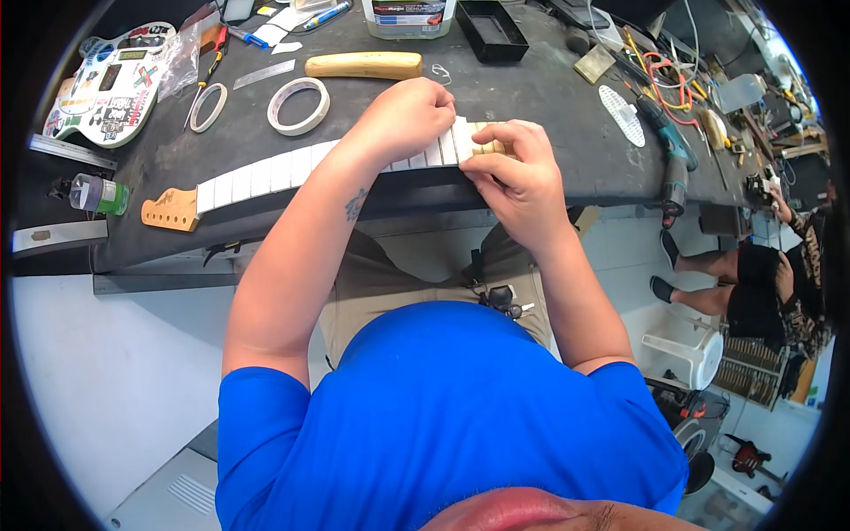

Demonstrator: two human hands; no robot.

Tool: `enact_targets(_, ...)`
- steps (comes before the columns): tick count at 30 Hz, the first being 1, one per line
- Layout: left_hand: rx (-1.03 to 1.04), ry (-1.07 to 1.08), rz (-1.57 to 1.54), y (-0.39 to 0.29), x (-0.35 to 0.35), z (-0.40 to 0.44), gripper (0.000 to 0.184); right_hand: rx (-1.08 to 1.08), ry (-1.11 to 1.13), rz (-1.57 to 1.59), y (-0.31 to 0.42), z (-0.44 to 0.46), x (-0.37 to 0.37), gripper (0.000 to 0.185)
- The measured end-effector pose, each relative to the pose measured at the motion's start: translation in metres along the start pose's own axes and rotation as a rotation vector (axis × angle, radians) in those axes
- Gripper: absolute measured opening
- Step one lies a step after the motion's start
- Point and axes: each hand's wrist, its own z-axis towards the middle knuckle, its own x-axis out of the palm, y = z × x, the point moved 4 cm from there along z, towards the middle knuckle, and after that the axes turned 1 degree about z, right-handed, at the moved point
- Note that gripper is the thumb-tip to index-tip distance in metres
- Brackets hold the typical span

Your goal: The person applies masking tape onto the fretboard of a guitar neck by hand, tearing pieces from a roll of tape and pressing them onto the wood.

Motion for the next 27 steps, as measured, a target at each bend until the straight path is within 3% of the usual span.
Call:
enact_targets(22, -0.038, 0.011, -0.054, -0.0041, -0.0010, -0.0034, 0.036, -0.062, 0.025, -0.054, -0.0024, -0.0016, 0.0033, 0.022)
enact_targets(27, -0.011, -0.047, 0.007, 0.0025, 0.0029, 0.0029, 0.034, 0.013, 0.061, -0.034, -0.0004, 0.0001, 0.0029, 0.029)
